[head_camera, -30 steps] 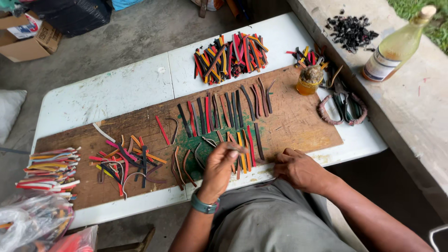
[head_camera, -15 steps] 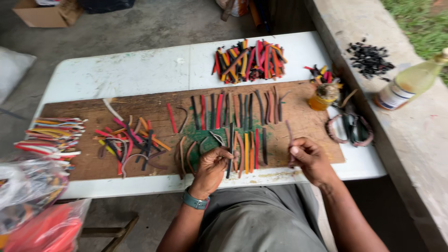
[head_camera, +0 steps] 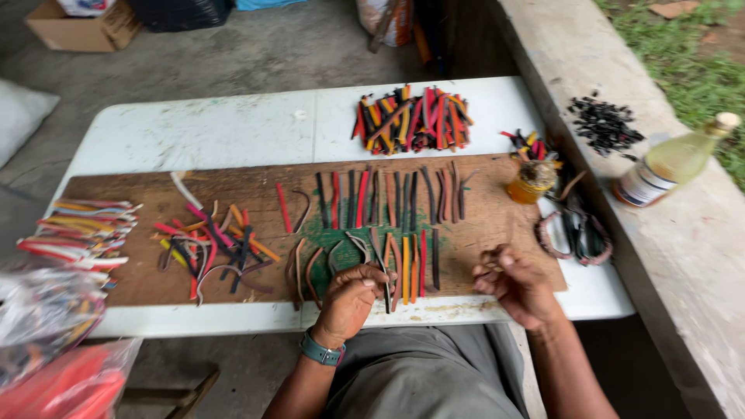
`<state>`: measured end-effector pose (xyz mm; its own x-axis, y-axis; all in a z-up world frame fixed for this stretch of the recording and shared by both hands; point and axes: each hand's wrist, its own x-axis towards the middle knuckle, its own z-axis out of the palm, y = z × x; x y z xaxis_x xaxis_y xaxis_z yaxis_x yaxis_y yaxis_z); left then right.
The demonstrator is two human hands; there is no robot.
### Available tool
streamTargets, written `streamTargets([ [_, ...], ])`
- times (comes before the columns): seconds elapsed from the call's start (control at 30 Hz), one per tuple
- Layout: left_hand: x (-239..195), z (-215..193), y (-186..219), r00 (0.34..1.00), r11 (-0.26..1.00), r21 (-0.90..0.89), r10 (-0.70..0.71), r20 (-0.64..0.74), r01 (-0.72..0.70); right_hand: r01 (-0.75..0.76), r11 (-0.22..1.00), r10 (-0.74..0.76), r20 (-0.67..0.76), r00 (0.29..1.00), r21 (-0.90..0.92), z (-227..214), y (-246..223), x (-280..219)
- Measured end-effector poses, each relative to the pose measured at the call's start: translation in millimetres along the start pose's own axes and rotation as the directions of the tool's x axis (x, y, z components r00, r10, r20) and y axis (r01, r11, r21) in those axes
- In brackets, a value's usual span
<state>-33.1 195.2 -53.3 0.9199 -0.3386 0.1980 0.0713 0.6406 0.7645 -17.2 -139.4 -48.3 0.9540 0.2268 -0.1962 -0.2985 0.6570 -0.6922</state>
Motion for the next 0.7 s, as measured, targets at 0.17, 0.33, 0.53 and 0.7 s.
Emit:
streamTargets([
  [0.17,-3.6,7.4,13.6,0.999,0.826,0.564,-0.030,0.012,0.018,0.009,0.917,0.078,0.202,0.976,-0.399,-2.5,-14.1,-15.3],
  [0.33,13.3,55.6,-12.0,0.974,0.518,0.843,-0.075,0.214,-0.146,0.058,0.520,0.282,0.236,0.930,-0.852,19.6,0.1,-27.9],
  [0.53,5.2,83.6,-17.6,0.976,0.480,0.872,-0.124,0.177,-0.097,0.134,0.597,-0.048,0.131,0.990,-0.791,28.5,-5.7,-24.2],
  [0.7,9.9,81.2,-21.5,0.998,0.587,0.809,0.063,-0.014,-0.026,0.430,0.826,-0.501,-0.127,0.856,-0.365,-2.1,-9.9,-12.0],
])
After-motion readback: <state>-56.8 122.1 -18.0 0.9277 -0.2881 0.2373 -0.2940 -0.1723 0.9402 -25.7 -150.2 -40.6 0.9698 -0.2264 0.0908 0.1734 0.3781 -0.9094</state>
